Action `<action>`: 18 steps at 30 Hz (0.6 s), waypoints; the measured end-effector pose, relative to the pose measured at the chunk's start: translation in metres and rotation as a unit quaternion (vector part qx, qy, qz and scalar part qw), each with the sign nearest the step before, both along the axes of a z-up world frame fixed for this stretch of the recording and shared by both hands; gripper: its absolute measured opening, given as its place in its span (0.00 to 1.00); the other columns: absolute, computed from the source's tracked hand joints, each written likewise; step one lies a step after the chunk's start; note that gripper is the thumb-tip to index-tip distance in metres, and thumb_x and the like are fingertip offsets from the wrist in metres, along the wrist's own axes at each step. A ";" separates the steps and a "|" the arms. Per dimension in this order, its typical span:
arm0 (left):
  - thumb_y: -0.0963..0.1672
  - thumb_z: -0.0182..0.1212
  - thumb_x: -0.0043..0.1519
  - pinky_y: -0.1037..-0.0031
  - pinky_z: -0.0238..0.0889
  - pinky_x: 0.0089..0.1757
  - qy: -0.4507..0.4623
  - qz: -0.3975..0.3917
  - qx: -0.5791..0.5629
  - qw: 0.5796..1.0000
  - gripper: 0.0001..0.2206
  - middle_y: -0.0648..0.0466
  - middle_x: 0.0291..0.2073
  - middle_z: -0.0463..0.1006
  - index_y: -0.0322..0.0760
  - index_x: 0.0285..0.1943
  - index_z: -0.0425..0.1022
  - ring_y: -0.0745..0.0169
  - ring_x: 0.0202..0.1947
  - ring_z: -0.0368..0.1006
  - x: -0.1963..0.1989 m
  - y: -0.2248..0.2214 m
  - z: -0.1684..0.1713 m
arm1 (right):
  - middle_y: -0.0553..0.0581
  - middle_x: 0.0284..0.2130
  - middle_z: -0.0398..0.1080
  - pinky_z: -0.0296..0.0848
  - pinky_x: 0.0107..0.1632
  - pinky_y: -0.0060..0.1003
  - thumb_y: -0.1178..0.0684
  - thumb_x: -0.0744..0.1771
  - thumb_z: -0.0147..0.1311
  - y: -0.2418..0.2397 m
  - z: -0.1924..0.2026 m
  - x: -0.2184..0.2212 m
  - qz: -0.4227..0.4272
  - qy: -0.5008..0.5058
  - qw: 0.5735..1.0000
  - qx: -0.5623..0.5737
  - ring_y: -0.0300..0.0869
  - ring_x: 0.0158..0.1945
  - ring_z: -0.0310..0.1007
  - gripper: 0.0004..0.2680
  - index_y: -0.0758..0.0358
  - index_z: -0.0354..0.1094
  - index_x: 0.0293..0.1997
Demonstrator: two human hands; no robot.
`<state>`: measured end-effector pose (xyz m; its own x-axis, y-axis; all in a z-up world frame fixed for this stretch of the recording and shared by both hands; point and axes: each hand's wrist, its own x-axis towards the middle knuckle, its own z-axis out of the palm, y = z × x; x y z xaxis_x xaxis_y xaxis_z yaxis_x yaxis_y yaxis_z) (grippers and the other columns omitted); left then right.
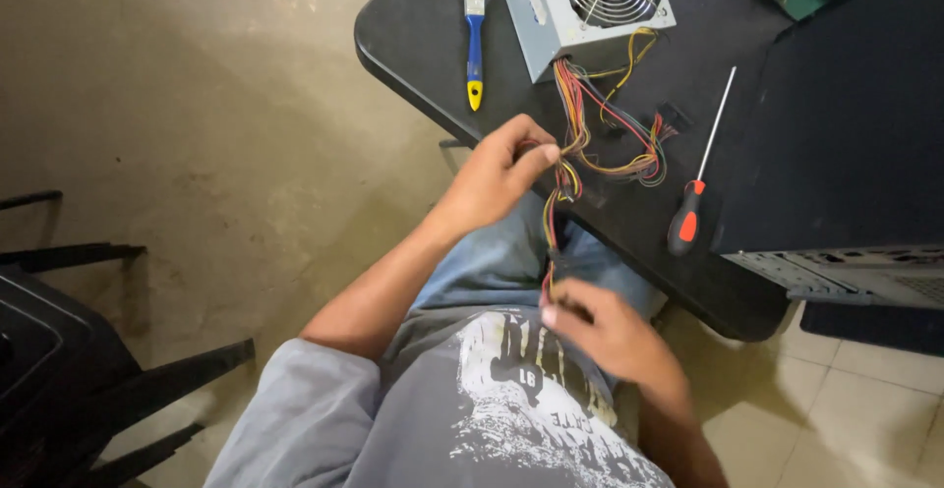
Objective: Disassembling a computer power supply unit by removing screws and organizing the internal wiring.
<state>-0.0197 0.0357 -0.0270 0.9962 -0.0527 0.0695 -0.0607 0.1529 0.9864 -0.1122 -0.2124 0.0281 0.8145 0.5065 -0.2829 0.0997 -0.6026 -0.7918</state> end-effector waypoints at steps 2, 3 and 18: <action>0.47 0.58 0.72 0.71 0.59 0.37 -0.022 0.014 0.151 0.988 0.06 0.59 0.27 0.71 0.44 0.45 0.73 0.67 0.29 0.61 -0.019 -0.001 0.036 | 0.49 0.40 0.81 0.71 0.52 0.32 0.48 0.72 0.54 0.001 0.045 -0.009 0.146 0.002 0.989 -0.003 0.36 0.45 0.78 0.08 0.59 0.78 0.45; 0.47 0.58 0.72 0.71 0.59 0.37 -0.023 0.013 0.152 0.988 0.06 0.59 0.27 0.71 0.44 0.45 0.73 0.67 0.29 0.61 -0.021 -0.002 0.037 | 0.49 0.40 0.81 0.71 0.52 0.32 0.48 0.72 0.54 0.002 0.067 -0.008 0.146 0.001 0.989 -0.002 0.36 0.45 0.78 0.08 0.59 0.78 0.45; 0.48 0.55 0.76 0.41 0.72 0.35 -0.220 -0.052 0.423 0.878 0.12 0.34 0.30 0.81 0.35 0.51 0.63 0.27 0.33 0.81 -0.024 0.004 0.032 | 0.71 0.32 0.79 0.76 0.48 0.56 0.57 0.73 0.53 0.112 0.054 0.204 0.167 -0.175 0.969 0.045 0.60 0.39 0.83 0.07 0.68 0.78 0.51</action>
